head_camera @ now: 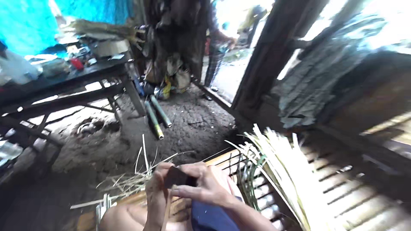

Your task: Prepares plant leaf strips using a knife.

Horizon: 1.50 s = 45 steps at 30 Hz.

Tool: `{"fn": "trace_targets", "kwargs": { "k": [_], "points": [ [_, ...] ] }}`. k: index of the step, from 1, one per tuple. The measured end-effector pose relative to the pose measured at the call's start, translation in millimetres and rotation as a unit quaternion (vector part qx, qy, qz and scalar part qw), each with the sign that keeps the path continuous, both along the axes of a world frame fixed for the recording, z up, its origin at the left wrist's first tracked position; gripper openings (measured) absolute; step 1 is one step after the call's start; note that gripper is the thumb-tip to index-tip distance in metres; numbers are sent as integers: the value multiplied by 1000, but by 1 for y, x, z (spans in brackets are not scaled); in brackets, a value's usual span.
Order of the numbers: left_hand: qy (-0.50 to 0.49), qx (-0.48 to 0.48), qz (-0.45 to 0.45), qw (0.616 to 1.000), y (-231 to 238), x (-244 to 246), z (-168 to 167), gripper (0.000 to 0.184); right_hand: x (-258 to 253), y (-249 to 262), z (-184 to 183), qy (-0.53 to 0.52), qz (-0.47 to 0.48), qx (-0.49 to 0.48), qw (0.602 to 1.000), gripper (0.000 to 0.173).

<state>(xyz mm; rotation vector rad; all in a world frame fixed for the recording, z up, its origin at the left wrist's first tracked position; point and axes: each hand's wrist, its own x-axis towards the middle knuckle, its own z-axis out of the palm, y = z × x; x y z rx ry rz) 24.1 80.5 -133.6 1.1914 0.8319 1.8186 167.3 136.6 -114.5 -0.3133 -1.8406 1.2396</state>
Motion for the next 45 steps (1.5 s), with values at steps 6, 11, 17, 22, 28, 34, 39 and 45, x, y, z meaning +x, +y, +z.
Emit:
{"fn": "trace_targets", "kwargs": {
  "k": [6, 11, 17, 22, 28, 34, 39, 45],
  "points": [
    [-229, -27, -104, 967, 32, 10, -19, 60, -16, 2, -26, 82, -124, 147, 978, 25],
    [-359, -55, -78, 928, 40, -32, -103, 72, 20, 2, -19, 102, -268, 150, 946, 23],
    [-334, -220, -78, 913, 16, 40, -40, 67, 14, 25, -41, -69, -250, 61, 964, 26],
    [-436, -206, -32, 876, 38, 24, -34, 66, 11, -3, -58, -139, -109, 150, 973, 28],
    [-460, -233, 26, 857, 56, -10, -76, 59, 23, -15, -59, -88, -84, 387, 914, 25],
    [-362, -249, -178, 881, 25, 19, -55, 65, 17, 17, -68, -102, -231, 272, 929, 22],
    [-446, -201, -43, 871, 53, -9, -76, 65, 9, -5, -76, -112, -135, 311, 934, 25],
    [-433, -243, -9, 868, 44, -15, -102, 63, 19, 0, -76, -122, -212, 293, 924, 23]
  ]
}}
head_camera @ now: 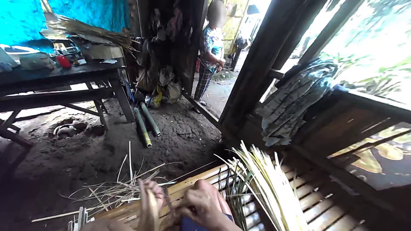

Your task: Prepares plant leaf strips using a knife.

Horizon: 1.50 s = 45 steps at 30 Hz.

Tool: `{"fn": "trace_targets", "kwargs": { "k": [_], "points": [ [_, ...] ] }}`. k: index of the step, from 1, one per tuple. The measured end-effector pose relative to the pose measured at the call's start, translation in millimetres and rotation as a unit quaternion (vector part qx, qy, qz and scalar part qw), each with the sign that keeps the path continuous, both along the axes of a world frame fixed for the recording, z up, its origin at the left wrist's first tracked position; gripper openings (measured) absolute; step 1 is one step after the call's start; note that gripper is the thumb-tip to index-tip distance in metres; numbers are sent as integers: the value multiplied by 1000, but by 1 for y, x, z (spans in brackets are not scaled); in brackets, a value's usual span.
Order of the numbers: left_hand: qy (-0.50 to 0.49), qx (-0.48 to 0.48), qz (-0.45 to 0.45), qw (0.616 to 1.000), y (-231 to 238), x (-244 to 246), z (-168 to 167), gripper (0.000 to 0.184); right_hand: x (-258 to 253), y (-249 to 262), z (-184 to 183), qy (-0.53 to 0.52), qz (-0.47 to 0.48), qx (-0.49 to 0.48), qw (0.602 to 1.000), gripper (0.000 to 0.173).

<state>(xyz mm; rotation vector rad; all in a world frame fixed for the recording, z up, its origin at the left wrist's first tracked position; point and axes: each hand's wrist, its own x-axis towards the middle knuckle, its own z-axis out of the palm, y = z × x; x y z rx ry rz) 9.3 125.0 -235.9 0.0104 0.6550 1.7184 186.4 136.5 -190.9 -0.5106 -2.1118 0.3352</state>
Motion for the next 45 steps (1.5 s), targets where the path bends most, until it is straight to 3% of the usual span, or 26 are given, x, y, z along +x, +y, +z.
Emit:
{"fn": "trace_targets", "kwargs": {
  "k": [2, 4, 7, 9, 11, 13, 15, 18, 19, 21, 25, 29, 30, 32, 34, 36, 38, 41, 43, 45],
  "points": [
    [21, 78, -168, 982, -23, 24, 1, 65, -5, 17, -7, 24, -71, -31, 997, 20],
    [14, 71, -226, 972, -32, 34, 12, 68, -5, 29, -9, 45, -93, -69, 992, 28],
    [-13, 9, -126, 992, -24, 28, 17, 63, -16, 12, -13, -23, -35, -84, 996, 30],
    [-45, 36, -39, 998, -12, 9, 3, 67, -20, 0, -21, -31, 68, -101, 992, 29],
    [-26, -18, 61, 998, -4, -17, -2, 64, -8, -8, -8, -18, 196, -160, 967, 34],
    [-20, -91, 125, 988, -4, -34, -3, 59, 5, -17, 8, -29, 266, -196, 943, 40],
    [-3, -92, 63, 994, -14, -26, -2, 61, 7, -15, 13, -45, 239, -199, 949, 40],
    [46, 20, -161, 986, -44, 4, 3, 64, 11, 11, 6, -42, 32, -208, 977, 36],
    [54, 42, -194, 979, -53, 13, 11, 61, 11, 19, 5, -33, -9, -212, 977, 35],
    [48, 30, -185, 981, -60, 19, 23, 60, 7, 16, 1, -32, -13, -238, 971, 35],
    [50, -40, -67, 996, -61, 16, 15, 57, -10, -21, -15, -63, 139, -230, 961, 38],
    [-5, -80, 107, 991, -67, -17, -8, 55, 16, -31, 4, -58, 304, -309, 899, 41],
    [12, -70, 93, 993, -71, -18, -7, 54, 17, -30, 6, -60, 298, -312, 900, 41],
    [84, -28, -46, 995, -84, -6, 4, 52, 16, -23, 2, -63, 209, -303, 928, 42],
    [78, 4, -138, 987, -96, 11, 21, 55, 16, -15, -2, -28, 143, -318, 937, 35],
    [37, -39, -125, 991, -103, 20, 32, 55, 12, -23, -1, -22, 139, -344, 928, 30],
    [29, -70, -77, 994, -106, 22, 32, 55, 2, -47, -7, -38, 158, -362, 918, 35],
    [33, -15, -115, 993, -108, 19, 24, 57, -11, -70, -19, -69, 210, -347, 911, 41],
    [75, 13, -169, 983, -114, 21, 26, 56, -8, -72, -20, -72, 194, -337, 918, 42],
    [90, -18, -131, 987, -119, 23, 24, 54, 6, -66, -14, -59, 179, -388, 902, 37]
  ]
}}
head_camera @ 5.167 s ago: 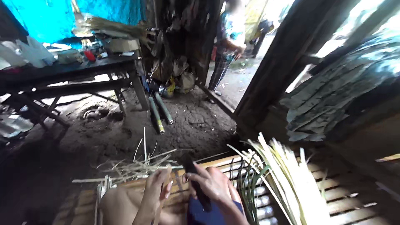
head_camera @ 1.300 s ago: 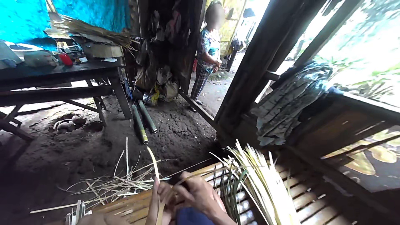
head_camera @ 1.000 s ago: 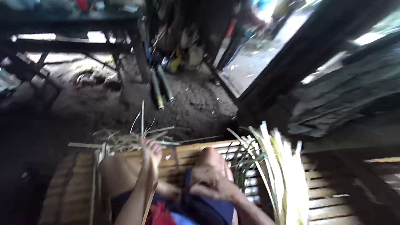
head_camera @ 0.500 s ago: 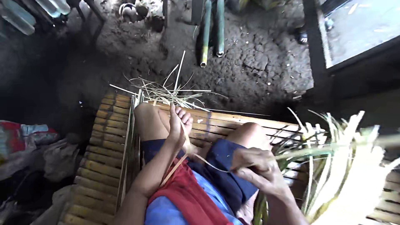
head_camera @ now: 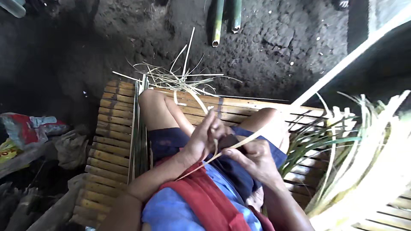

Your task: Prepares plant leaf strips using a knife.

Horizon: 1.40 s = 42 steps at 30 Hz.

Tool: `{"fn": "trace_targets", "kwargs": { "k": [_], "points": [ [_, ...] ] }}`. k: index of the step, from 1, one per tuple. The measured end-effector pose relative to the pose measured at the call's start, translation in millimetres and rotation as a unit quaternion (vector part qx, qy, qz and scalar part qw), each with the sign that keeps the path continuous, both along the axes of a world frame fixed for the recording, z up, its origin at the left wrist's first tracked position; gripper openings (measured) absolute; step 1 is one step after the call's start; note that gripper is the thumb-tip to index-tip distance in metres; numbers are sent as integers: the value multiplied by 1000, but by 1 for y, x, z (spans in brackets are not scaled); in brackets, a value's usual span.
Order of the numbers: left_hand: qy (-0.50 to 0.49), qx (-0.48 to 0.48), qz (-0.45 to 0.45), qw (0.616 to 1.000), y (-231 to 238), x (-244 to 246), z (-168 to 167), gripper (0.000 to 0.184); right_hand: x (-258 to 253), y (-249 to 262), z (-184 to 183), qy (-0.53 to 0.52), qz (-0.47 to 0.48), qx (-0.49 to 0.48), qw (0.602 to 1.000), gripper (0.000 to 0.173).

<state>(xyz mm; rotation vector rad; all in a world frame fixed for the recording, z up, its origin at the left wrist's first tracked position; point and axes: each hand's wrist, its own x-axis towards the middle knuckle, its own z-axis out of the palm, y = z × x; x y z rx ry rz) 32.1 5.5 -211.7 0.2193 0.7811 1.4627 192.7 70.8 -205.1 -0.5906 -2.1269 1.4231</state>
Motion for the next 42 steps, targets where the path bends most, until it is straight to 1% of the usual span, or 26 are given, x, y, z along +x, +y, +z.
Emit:
{"fn": "trace_targets", "kwargs": {
  "k": [3, 4, 5, 6, 8, 9, 11, 13, 16, 17, 20, 21, 22, 23, 25, 26, 29, 31, 33, 35, 36, 37, 39, 40, 41, 42],
  "points": [
    [-27, -85, 162, 983, -6, -13, -20, 56, 33, 2, 18, 16, -22, -89, 996, 22],
    [-47, -115, 213, 969, -6, -20, -27, 55, 42, 4, 25, 23, -24, -85, 996, 20],
    [-55, -136, 240, 960, -5, -24, -31, 54, 48, 6, 28, 16, -29, -57, 998, 23],
    [-43, -151, 225, 962, -5, -23, -31, 51, 49, 7, 28, -14, -48, -12, 999, 30],
    [14, -106, 67, 992, -10, -11, -25, 41, 41, 11, 18, -86, -115, 75, 987, 51],
    [34, -65, -13, 997, -9, -4, -21, 39, 34, 16, 12, -104, -150, 91, 979, 54],
    [50, -38, -87, 994, 1, 8, -10, 38, 23, 22, 6, -103, -177, 69, 976, 43],
    [34, -71, -84, 993, 12, 11, -4, 40, 7, 14, 4, -79, -142, 56, 985, 36],
    [-16, -66, -35, 997, 26, 6, -13, 33, -11, -2, -8, -53, -101, 127, 985, 42],
    [-21, -65, -2, 998, 29, 2, -18, 31, -8, -3, -7, -47, -90, 119, 988, 42],
    [-30, -126, 142, 981, 38, -19, -36, 31, 13, -2, 6, -38, -69, 59, 995, 43],
    [-33, -147, 155, 976, 39, -26, -39, 31, 17, 0, 7, -41, -76, 67, 994, 46],
    [-28, -162, 140, 976, 38, -27, -40, 32, 18, 3, 4, -52, -94, 90, 990, 47],
    [-19, -161, 95, 982, 34, -24, -37, 35, 18, 6, 0, -71, -118, 120, 983, 49],
    [8, -112, -36, 993, 23, -14, -29, 41, 11, 13, -11, -100, -163, 161, 968, 51],
    [14, -92, -59, 994, 23, -7, -25, 39, 7, 14, -15, -105, -167, 154, 968, 50],
    [21, -61, -28, 997, 34, -3, -22, 33, -10, 7, -19, -104, -121, 115, 980, 46],
    [6, -41, 4, 999, 41, -6, -27, 33, -19, 1, -23, -107, -112, 142, 978, 50],
    [29, -73, 56, 995, 44, -12, -32, 33, -18, 0, -23, -106, -115, 149, 976, 49],
    [8, -136, 132, 982, 50, -20, -35, 31, -11, 0, -19, -95, -116, 139, 979, 46],
    [2, -154, 144, 978, 52, -23, -36, 31, -9, 0, -18, -91, -119, 134, 980, 46],
    [3, -151, 124, 981, 52, -24, -35, 31, -7, 1, -20, -89, -125, 129, 980, 47],
    [37, -86, -11, 996, 45, -24, -32, 33, -6, 7, -25, -97, -145, 125, 977, 50],
    [57, -62, -77, 994, 43, -23, -29, 33, -6, 9, -27, -102, -155, 122, 975, 50],
    [65, -53, -108, 991, 42, -20, -27, 33, -6, 10, -28, -105, -157, 117, 975, 49],
    [64, -55, -106, 991, 42, -17, -25, 33, -7, 10, -28, -101, -156, 113, 976, 48]
  ]
}}
